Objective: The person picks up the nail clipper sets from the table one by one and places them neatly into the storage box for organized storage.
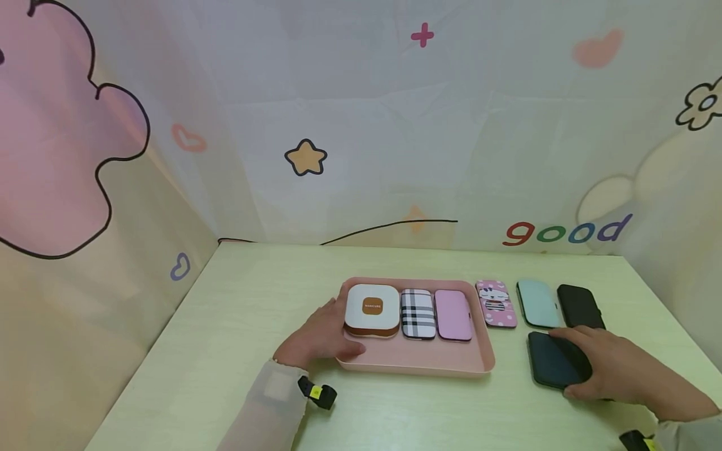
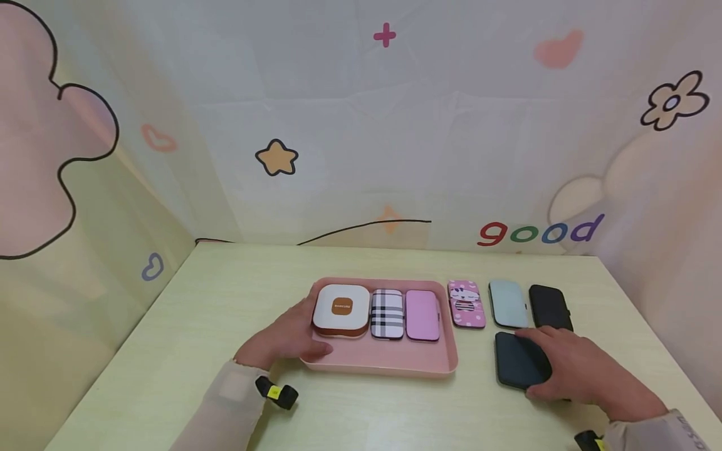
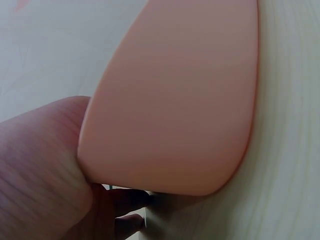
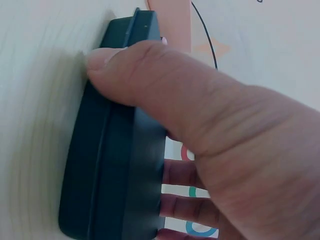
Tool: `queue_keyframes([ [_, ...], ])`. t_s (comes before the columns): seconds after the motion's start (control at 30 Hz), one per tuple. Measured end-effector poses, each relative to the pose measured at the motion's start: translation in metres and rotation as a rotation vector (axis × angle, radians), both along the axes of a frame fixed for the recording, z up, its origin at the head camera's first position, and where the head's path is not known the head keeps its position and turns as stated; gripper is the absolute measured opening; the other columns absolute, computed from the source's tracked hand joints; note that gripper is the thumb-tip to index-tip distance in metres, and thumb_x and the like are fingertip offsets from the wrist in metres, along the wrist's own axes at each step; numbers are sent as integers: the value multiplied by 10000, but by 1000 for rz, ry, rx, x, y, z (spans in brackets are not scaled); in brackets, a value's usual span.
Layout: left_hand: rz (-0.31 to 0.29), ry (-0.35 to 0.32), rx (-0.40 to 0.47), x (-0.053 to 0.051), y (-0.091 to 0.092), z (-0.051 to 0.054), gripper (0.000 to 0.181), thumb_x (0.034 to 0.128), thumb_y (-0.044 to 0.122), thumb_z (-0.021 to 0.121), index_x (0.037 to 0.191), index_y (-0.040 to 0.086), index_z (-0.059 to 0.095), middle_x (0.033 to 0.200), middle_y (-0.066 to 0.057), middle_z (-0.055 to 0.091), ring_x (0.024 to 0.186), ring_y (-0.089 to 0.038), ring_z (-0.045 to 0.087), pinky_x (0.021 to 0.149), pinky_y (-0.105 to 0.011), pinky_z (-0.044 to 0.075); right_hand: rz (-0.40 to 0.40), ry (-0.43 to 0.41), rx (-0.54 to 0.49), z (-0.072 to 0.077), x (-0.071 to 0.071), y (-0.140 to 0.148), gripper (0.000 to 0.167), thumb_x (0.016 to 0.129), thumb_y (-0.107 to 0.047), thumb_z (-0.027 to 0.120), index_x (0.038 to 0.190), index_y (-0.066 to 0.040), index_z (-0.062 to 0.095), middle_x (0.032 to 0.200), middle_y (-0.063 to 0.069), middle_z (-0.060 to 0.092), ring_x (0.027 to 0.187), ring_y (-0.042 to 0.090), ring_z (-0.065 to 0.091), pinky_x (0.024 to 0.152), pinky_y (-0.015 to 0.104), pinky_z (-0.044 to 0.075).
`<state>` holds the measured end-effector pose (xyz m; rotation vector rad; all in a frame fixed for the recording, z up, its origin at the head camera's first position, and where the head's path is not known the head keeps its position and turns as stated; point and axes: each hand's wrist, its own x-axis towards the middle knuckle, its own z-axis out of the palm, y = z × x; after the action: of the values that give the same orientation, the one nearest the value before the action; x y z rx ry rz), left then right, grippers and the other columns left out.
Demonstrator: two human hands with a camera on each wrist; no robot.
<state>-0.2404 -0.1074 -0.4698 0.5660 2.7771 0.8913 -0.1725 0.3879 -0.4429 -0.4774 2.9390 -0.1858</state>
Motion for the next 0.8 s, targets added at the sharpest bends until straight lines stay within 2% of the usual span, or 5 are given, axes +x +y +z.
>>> queue_keyframes([
  [0.2, 1, 5, -14, -2, 0, -2, 1147, 731, 373, 859, 1562, 260, 76, 1492, -56, 486, 1452, -411, 343, 1183, -564, 246, -3, 24, 36, 2, -2, -5, 1004, 583, -723, 820, 1348, -118, 585, 1270, 230, 613, 1097, 417, 614, 850, 597, 514],
  [0.4, 2, -8, -12, 1, 0, 3, 1119, 743, 355, 860, 1558, 232, 104, 1491, -60, 488, 1454, -406, 342, 1181, -561, 254, 3, 46, 52, 6, -5, -11, 943, 629, -681, 823, 1343, -109, 590, 1233, 223, 637, 1037, 362, 638, 832, 575, 530],
  [0.63, 11, -22, -7, 3, 0, 6, 1111, 742, 346, 864, 1554, 243, 113, 1494, -50, 491, 1467, -409, 317, 1185, -562, 245, 47, 154, 57, 13, -9, -17, 870, 655, -635, 834, 1310, -105, 617, 1171, 167, 668, 955, 271, 649, 783, 491, 539],
  [0.8, 14, -12, -13, 2, 0, 3, 1116, 735, 355, 863, 1556, 227, 117, 1499, -62, 487, 1466, -394, 327, 1193, -545, 241, 70, 197, 59, 25, -12, -27, 826, 677, -621, 825, 1301, -116, 629, 1154, 159, 676, 925, 253, 650, 744, 460, 532],
])
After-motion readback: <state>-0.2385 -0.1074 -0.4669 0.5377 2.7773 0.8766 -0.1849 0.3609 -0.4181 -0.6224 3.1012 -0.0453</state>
